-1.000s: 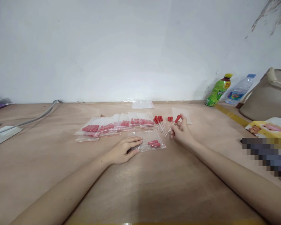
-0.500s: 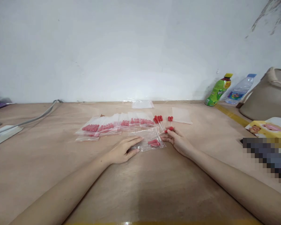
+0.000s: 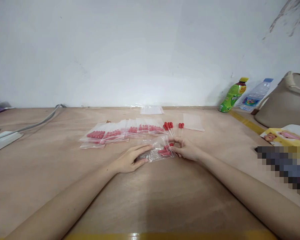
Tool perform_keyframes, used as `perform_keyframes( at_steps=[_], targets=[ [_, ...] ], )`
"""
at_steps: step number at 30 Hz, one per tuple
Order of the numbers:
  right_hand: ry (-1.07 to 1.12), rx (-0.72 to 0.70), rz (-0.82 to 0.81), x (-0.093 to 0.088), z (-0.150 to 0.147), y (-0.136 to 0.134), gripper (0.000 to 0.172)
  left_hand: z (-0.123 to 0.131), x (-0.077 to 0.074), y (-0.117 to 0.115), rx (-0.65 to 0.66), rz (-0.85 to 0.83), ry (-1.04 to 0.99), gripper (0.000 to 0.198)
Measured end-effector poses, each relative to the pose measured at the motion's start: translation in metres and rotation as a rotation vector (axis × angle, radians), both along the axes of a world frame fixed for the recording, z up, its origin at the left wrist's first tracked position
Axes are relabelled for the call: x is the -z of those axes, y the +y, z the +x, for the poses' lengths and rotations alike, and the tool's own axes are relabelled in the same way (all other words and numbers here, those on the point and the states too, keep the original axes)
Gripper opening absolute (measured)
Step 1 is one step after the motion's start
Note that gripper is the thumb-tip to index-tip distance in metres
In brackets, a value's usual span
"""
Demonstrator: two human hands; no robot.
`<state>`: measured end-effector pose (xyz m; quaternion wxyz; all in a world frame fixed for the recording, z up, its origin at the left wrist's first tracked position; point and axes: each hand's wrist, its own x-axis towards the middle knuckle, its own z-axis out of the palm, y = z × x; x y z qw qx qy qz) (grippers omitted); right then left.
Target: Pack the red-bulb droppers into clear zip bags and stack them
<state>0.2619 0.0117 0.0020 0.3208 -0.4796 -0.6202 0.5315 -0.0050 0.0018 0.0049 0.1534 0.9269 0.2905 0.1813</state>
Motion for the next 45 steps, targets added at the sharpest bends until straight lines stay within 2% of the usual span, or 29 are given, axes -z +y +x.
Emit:
perform_keyframes(
  at_steps=[3,6,10,12,15,17,21,24,28,30,34,36,40,45],
  targets=[
    [0.0,0.183,0.006,0.001,-0.011,0.0,0.033,0.0,0.0,0.001,0.003,0.008,-0.008,0.049],
    [0.017,0.244,0.011,0.005,-0.018,0.001,0.027,0.001,0.0,0.001,0.009,0.014,-0.015,0.049],
    [0.087,0.138,0.022,0.009,-0.018,0.0,0.024,0.001,-0.001,0.001,0.008,0.01,-0.011,0.05],
    [0.048,0.061,0.004,0.008,-0.015,0.0,0.023,0.0,0.0,0.002,0.002,0.004,-0.002,0.05],
    [-0.045,0.091,-0.063,0.004,-0.008,0.004,0.022,0.0,0.002,0.003,0.009,0.001,0.001,0.047],
    [-0.124,0.207,0.021,0.001,0.001,0.012,0.02,-0.001,0.003,0.005,0.021,0.0,-0.007,0.046],
    [-0.513,0.521,0.42,-0.004,0.024,0.043,0.013,0.0,0.005,0.007,0.031,-0.01,-0.027,0.044],
    [-0.74,0.612,0.399,-0.009,0.034,0.068,0.022,0.0,0.005,0.008,0.028,-0.015,-0.037,0.043],
    [-0.847,0.609,0.164,-0.016,0.031,0.089,0.05,0.0,0.004,0.007,0.022,-0.032,-0.025,0.042],
    [-0.845,0.602,0.087,-0.019,0.028,0.094,0.05,0.0,0.004,0.008,0.025,-0.038,-0.024,0.042],
    [-0.781,0.525,0.01,-0.02,0.031,0.097,0.026,-0.001,0.007,0.009,0.037,-0.038,-0.04,0.043],
    [-0.713,0.486,-0.002,-0.018,0.032,0.095,0.022,-0.001,0.008,0.009,0.038,-0.037,-0.042,0.043],
    [-0.529,0.47,0.037,-0.012,0.031,0.091,0.019,0.0,0.007,0.008,0.032,-0.033,-0.034,0.043],
    [-0.341,0.61,0.177,-0.012,0.032,0.08,0.021,0.001,0.004,0.006,0.024,-0.035,-0.037,0.042]
  ],
)
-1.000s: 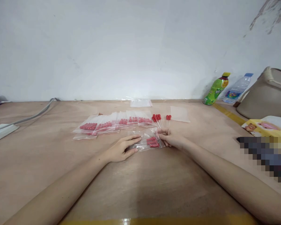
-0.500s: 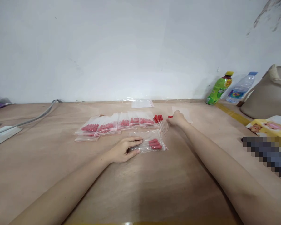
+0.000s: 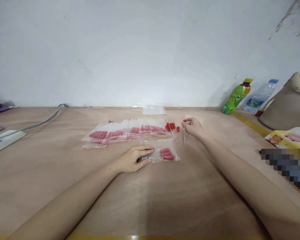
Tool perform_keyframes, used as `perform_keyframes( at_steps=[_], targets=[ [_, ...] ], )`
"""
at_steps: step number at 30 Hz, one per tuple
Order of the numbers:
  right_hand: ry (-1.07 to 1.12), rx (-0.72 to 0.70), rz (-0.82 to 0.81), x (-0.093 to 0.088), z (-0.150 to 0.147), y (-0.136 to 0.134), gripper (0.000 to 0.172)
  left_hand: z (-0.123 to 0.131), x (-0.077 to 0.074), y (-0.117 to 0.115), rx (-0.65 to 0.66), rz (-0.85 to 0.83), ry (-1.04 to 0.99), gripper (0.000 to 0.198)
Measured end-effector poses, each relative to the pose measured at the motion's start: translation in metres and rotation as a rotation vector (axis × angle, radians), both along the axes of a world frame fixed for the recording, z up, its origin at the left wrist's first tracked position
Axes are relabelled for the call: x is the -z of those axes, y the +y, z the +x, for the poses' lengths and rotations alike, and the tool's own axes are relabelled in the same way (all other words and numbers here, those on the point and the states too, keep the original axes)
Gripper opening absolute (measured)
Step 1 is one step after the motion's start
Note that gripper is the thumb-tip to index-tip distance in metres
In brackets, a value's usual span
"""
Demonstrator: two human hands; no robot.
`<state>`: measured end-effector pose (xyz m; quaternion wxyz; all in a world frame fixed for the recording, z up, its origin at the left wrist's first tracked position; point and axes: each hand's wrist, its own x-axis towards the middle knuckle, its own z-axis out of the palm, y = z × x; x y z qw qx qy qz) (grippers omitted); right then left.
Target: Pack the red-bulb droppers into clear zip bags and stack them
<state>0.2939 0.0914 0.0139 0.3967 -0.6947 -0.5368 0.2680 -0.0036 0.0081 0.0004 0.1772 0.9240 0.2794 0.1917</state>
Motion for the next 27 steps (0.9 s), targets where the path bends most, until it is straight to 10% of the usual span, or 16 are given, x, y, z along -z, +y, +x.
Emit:
perform_keyframes(
  at_steps=[5,19,27],
  targets=[
    [0.44,0.035,0.326,0.008,-0.001,-0.032,0.028,-0.001,0.001,0.0,0.007,0.005,0.005,0.043],
    [0.694,0.046,0.344,0.024,-0.014,-0.06,0.042,-0.002,0.002,0.0,-0.029,0.034,0.039,0.042],
    [0.846,-0.33,0.153,0.028,-0.028,-0.076,0.04,-0.001,-0.007,-0.006,-0.088,0.041,0.072,0.054]
  ],
)
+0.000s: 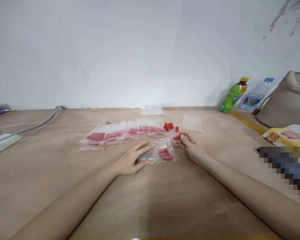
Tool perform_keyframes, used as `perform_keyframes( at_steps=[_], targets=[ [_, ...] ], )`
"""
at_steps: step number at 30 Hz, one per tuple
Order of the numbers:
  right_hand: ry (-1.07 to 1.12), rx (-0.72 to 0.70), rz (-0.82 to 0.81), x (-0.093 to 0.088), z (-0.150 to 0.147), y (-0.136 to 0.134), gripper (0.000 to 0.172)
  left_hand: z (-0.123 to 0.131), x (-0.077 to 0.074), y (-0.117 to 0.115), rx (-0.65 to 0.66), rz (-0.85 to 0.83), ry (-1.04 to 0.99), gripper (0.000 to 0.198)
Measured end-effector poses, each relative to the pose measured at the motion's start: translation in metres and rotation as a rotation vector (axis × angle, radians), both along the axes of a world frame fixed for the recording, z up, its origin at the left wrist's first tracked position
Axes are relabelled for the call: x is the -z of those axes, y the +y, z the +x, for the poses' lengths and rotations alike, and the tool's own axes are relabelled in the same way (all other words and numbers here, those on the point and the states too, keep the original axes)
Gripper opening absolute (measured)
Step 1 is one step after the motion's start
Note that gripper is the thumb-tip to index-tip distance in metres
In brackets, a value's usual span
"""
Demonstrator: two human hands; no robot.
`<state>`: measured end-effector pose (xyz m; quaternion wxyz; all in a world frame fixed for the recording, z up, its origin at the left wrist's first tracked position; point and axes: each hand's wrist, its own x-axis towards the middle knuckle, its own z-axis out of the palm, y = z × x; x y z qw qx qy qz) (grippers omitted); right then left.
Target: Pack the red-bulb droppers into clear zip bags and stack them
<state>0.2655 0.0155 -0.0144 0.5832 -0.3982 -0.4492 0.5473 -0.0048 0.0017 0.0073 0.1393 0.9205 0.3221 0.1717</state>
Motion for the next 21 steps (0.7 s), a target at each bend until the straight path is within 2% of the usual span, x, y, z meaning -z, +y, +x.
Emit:
perform_keyframes(
  at_steps=[4,9,14,17,21],
  targets=[
    [-0.134,-0.195,-0.058,-0.002,0.003,-0.006,0.035,0.001,-0.001,0.0,0.009,0.006,0.0,0.054],
    [-0.153,-0.266,-0.017,-0.008,0.006,-0.008,0.032,0.002,0.0,0.0,0.013,0.001,-0.005,0.053],
    [-0.321,-0.399,-0.118,-0.011,0.003,-0.008,0.04,0.001,-0.001,0.0,0.021,-0.01,0.001,0.054],
    [-0.421,-0.419,-0.179,-0.012,-0.001,-0.007,0.04,0.001,-0.001,0.0,0.003,-0.018,0.014,0.054],
    [-0.417,-0.353,-0.187,-0.014,-0.006,-0.006,0.038,0.0,0.001,0.0,0.008,-0.012,0.003,0.054]
  ],
)
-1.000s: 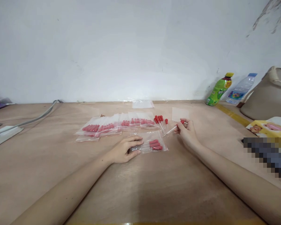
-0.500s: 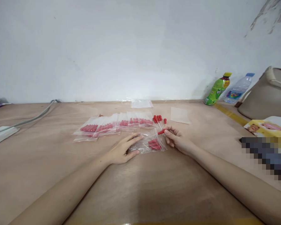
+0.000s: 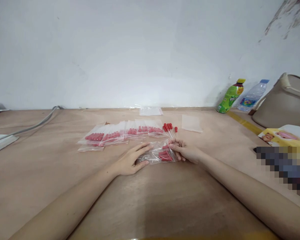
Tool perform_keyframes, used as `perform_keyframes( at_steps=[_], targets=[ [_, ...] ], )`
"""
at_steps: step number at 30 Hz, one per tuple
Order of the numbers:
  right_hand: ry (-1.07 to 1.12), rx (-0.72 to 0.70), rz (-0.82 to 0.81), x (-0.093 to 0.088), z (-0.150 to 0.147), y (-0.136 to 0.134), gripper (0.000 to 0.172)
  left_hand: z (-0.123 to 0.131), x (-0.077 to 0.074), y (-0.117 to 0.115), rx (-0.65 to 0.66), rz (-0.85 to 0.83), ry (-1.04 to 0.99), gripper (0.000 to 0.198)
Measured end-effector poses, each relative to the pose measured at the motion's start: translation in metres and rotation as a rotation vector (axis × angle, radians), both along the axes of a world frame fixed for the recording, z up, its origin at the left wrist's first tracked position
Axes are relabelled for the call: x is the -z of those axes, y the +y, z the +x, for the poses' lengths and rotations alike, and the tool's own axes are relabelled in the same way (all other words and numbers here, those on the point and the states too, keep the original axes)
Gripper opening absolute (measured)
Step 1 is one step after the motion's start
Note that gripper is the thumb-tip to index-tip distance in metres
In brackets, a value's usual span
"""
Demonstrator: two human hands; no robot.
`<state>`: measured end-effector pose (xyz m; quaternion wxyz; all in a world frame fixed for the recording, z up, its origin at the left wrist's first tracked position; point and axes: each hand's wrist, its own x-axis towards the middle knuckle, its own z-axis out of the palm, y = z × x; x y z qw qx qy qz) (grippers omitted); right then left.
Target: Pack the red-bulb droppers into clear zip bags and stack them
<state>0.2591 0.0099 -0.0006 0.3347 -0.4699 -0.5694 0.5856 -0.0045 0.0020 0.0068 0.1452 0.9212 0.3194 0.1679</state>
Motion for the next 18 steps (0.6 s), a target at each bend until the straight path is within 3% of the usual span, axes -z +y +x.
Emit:
perform_keyframes(
  at_steps=[5,10,15,18],
  targets=[
    [-0.044,0.16,0.042,0.003,-0.005,-0.002,0.031,0.0,0.001,0.001,0.009,0.011,-0.001,0.052],
    [-0.129,0.204,0.099,0.0,-0.001,0.0,0.026,-0.001,0.004,0.003,0.024,0.005,0.0,0.049],
    [-0.546,0.505,0.477,-0.01,0.025,0.031,0.015,-0.002,0.006,0.004,0.009,0.0,0.011,0.052],
    [-0.789,0.549,0.478,-0.009,0.036,0.055,0.024,-0.003,0.006,0.004,0.009,0.008,0.024,0.051]
  ],
)
